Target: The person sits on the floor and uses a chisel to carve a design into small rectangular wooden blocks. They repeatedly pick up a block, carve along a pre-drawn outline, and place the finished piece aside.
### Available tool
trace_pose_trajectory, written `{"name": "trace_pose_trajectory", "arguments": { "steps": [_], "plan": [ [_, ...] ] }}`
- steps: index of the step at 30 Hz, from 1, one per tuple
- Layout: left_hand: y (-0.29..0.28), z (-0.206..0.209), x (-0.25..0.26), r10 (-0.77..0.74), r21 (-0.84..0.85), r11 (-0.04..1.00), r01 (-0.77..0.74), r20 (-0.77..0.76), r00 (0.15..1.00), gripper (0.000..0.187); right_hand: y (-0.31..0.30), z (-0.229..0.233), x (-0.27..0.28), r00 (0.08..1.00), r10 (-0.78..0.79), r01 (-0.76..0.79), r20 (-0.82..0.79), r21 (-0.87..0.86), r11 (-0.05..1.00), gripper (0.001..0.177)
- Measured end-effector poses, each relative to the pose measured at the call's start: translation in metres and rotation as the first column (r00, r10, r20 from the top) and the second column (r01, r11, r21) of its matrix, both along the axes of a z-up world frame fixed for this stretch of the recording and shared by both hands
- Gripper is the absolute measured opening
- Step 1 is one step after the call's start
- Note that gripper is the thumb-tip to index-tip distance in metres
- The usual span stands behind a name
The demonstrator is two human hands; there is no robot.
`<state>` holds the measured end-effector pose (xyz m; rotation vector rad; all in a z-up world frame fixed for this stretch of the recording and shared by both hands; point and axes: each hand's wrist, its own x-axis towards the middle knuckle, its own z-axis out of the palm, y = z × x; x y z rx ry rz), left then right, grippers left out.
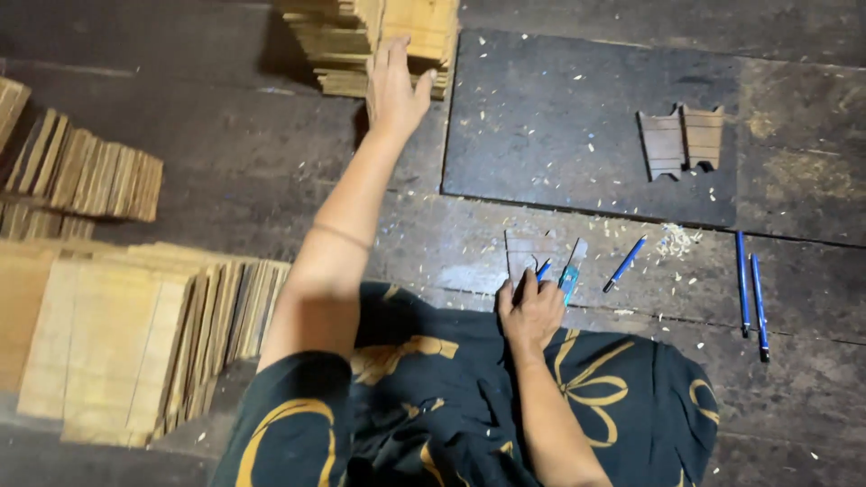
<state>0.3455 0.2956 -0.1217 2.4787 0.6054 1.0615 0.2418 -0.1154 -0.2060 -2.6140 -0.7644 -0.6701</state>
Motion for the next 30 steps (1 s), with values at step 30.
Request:
{"name": "trace_pose_trajectory", "arguments": {
  "steps": [30],
  "plan": [
    [-0.050, 0.080, 0.008, -0.023, -0.915, 0.039, 0.402, 0.402, 0.915, 0.098, 0.006, 0.017, 0.006, 1.000, 0.019, -0.020, 0.015, 0.040, 0.999, 0.031]
  ]
}}
